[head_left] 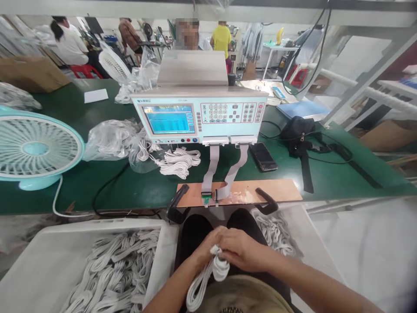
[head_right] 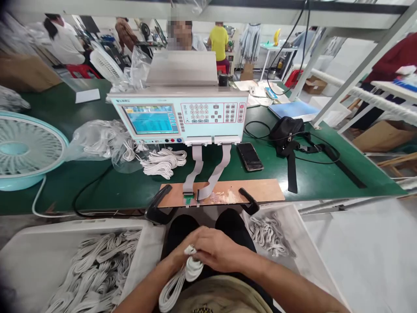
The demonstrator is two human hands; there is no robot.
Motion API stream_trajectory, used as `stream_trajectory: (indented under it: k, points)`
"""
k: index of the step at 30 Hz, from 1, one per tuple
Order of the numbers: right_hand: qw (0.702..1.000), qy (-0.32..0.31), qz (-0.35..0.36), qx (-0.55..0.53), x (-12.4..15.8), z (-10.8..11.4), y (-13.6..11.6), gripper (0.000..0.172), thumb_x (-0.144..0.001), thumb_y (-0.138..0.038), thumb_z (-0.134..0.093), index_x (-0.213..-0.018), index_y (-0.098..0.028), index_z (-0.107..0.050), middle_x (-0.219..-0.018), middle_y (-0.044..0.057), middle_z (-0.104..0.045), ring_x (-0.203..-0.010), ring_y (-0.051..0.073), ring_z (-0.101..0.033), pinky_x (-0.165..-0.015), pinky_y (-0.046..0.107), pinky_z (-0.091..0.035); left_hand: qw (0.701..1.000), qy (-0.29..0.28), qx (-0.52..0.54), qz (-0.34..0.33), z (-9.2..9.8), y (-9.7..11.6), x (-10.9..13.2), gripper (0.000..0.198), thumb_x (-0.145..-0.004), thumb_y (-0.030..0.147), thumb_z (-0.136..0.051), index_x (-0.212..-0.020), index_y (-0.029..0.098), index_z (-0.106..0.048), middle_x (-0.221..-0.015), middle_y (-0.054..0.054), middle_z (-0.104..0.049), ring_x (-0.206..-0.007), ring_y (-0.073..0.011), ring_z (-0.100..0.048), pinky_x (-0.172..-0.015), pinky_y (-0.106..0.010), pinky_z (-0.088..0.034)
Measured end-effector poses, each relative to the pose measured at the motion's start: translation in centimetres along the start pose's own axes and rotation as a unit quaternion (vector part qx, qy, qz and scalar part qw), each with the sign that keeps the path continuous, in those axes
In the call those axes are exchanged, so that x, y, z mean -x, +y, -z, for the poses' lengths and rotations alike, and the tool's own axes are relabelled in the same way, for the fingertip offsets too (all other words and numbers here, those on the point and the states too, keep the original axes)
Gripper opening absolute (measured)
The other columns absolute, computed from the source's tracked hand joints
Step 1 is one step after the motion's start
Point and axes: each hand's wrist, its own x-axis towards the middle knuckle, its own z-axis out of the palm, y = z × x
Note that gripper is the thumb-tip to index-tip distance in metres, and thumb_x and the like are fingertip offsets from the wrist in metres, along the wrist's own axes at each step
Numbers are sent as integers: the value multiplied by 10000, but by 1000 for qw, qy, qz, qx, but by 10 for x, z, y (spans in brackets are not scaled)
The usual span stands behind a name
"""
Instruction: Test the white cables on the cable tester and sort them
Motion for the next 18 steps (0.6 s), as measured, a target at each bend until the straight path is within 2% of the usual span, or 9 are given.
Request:
stream_trajectory:
  k: [2, 4, 7, 12, 18]
  points:
    - [993, 64, -88, -43, -1, -9, 15, 218, -861, -260, -426, -776, -127, -577, -747, 51, -560, -722, 118, -490, -695, 223, -374, 1000, 23, -9, -7, 10, 9, -1, 369, -741, 486, -559, -769, 118, -585, -657, -14, -491, -577, -100, -422, -540, -207, -338]
    - [975, 126, -156, -97, -5, -17, 28, 234, -854, -287, -450, -731, -126, -566, -699, 31, -529, -672, 102, -472, -647, 206, -358, 999, 26, 11, -15, 19, 17, -1, 381, -740, 478, -569, -858, 116, -583, -665, -4, -499, -551, -82, -411, -523, -193, -317]
    - [940, 208, -215, -165, -16, -29, 41, 267, -837, -337, -482, -709, -120, -570, -689, 22, -518, -656, 98, -467, -620, 199, -353, 997, 26, 72, -27, 25, 21, -5, 340, -674, 395, -670, -807, 94, -586, -675, -12, -528, -597, -82, -447, -577, -191, -346]
    - [885, 299, -258, -249, -35, -40, 55, 311, -808, -395, -514, -701, -109, -574, -659, 20, -511, -615, 95, -438, -587, 204, -346, 979, 89, 185, -1, 22, 18, -16, 271, -670, 331, -692, -761, 98, -586, -645, -5, -540, -583, -81, -477, -600, -208, -378]
    - [837, 329, -263, -350, -44, -41, 56, 314, -754, -418, -578, -763, -105, -615, -715, 40, -568, -650, 112, -479, -636, 223, -385, 981, 135, 138, -11, 21, 23, -13, 293, -681, 368, -677, -781, 105, -594, -626, 15, -517, -540, -54, -433, -526, -166, -346]
